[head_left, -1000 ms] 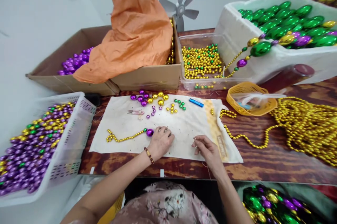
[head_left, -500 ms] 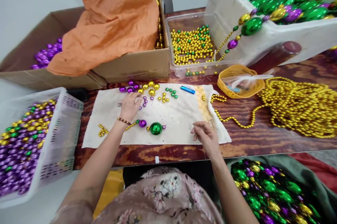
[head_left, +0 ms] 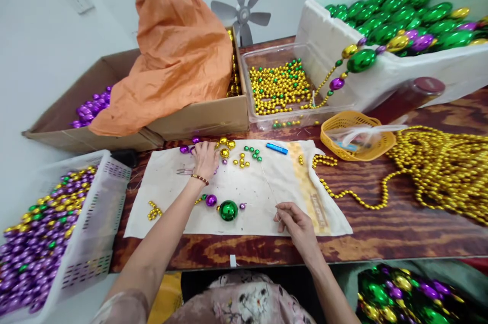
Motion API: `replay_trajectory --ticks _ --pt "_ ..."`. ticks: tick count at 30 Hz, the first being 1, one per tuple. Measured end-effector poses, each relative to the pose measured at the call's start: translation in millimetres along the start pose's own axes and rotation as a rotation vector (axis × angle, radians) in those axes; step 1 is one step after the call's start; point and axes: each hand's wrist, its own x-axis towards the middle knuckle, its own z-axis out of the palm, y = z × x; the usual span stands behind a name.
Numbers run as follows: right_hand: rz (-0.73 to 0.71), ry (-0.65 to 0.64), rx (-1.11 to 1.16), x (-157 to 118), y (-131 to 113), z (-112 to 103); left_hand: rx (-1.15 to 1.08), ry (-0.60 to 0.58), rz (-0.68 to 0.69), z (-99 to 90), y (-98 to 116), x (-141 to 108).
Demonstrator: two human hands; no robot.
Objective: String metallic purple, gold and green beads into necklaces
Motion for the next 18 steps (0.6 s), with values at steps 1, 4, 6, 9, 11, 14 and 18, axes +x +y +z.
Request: replay_trajectory --ticks 1,4,6,9,11,14,18 --pt "0.0 -0.001 0.001 0.3 -0.2 0.5 0.016 -0.031 0.036 0.6 2.3 0.2" --pt "0.001 -0.001 0.001 1.1 -0.5 3.0 0.073 -0.116 0.092 4.0 9.6 -0.3" --pt "0.007 -0.001 0.001 1.4 -0.1 4.1 0.102 -0.146 0.087 6.7 13.9 -0.2" --pt "0.017 -0.005 -0.002 1.2 0.2 3.6 0.091 -0.174 0.069 8.7 18.2 1.6" --pt "0.015 -0.005 -0.007 0.5 -0.2 2.7 0.048 -0.173 0.047 6.8 20.6 2.8" --pt "0.001 -0.01 -0.011 -0.9 -1.6 2.7 -0.194 -0.118 -0.005 -2.0 26.9 -0.1" --pt "-0.033 -0.046 -0.007 -2.7 -3.9 9.4 -0.854 -0.122 -0.018 -18.3 44.6 -18.4"
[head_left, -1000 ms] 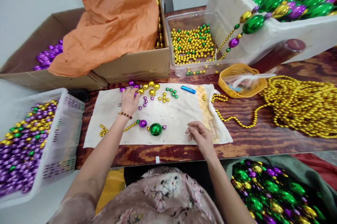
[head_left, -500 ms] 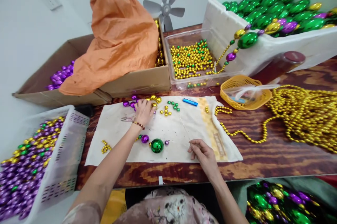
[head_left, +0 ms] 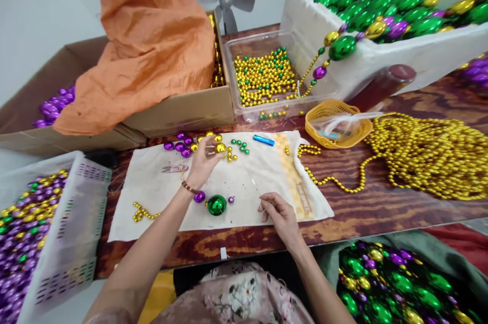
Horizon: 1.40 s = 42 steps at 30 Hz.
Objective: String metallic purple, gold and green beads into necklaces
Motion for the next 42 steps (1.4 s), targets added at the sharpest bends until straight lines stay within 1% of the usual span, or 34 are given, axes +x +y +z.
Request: replay_trajectory --ticks 2,5,7,12,16,20,22,27,31,39,42 --pt "-0.027 -0.017 -0.009 -0.6 -1.4 5.1 -0.185 -0.02 0.0 5.2 11.3 -13.0" --pt "-0.073 -0.036 -0.016 -2.0 -3.6 11.2 -0.305 -0.017 0.002 12.5 25.0 -28.2" --pt "-0.1 -0.039 -0.018 -3.5 -4.5 12.9 -0.36 0.002 0.012 15.2 31.5 -33.5" --pt "-0.171 -0.031 -0.025 -8.1 -2.0 11.8 -0.485 0.043 0.067 15.9 40.1 -36.4" --pt "-0.211 -0.027 -0.023 -11.0 3.8 10.6 -0.602 0.063 0.073 16.4 44.2 -38.6" --pt "-0.219 -0.043 -0.032 -13.1 9.1 10.8 -0.633 0.097 0.075 16.4 48.1 -40.5" --pt "-0.216 -0.053 -0.036 -13.9 10.4 11.4 -0.663 0.11 0.046 15.4 49.6 -40.3" --pt "-0.186 -0.058 -0.047 -13.9 10.7 14.2 -0.843 0.129 -0.084 11.3 55.3 -37.9" --pt "-0.181 -0.063 -0.068 -12.8 9.7 16.5 -0.94 0.125 -0.155 9.9 62.0 -37.0" --pt "-0.184 -0.053 -0.044 -14.3 7.4 18.3 -0.974 0.134 -0.213 13.4 69.8 -38.9" --pt "-0.197 -0.049 -0.025 -13.1 6.2 21.4 -0.968 0.119 -0.227 15.1 72.2 -42.4"
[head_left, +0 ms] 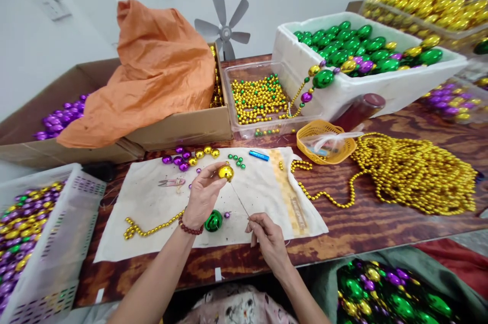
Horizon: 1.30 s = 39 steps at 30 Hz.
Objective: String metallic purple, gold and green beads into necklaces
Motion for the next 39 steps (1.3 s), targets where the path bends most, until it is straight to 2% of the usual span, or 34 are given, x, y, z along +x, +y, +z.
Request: replay_trajectory --ticks 7,18,26,32,35,39 --pt "-0.043 0.002 0.041 8.3 -4.8 10.2 0.047 -0.048 0.043 5.0 -2.7 -13.5" --pt "-0.079 0.036 0.038 9.1 -12.5 13.8 0.111 -0.008 0.111 13.8 4.1 -19.5" --pt "-0.058 0.083 -0.013 6.7 -13.5 20.7 -0.007 -0.006 -0.015 10.8 3.9 -16.1" --pt "-0.064 0.025 -0.01 12.7 -12.2 21.1 -0.04 -0.002 0.002 15.0 8.9 -15.7" --pt "-0.091 0.016 -0.057 9.8 -8.6 18.3 -0.024 0.01 0.04 16.7 9.2 -16.3" --pt "-0.079 0.02 -0.077 1.9 0.2 15.4 -0.014 -0.013 0.011 16.5 7.8 -18.6"
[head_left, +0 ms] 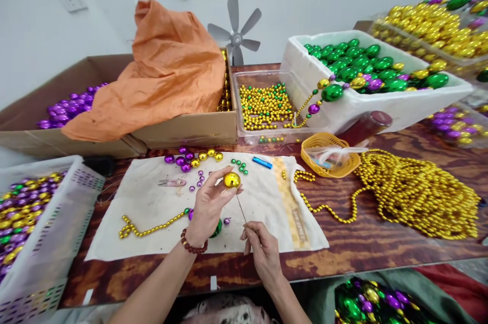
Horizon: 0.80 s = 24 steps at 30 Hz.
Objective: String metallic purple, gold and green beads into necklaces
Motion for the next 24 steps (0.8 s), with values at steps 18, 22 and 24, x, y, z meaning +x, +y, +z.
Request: replay_trajectory --ticks 18,22,24 --pt "-0.023 0.052 -0.019 2.0 -6.4 8.7 -0.079 0.022 -0.064 1.3 0.8 -3.0" --pt "-0.073 -0.009 -0.024 5.8 -11.4 8.6 -0.006 0.004 -0.01 1.8 4.3 -6.3" --pt "-0.085 -0.029 -0.023 5.4 -10.9 8.2 0.009 -0.017 -0.006 0.7 5.5 -7.3"
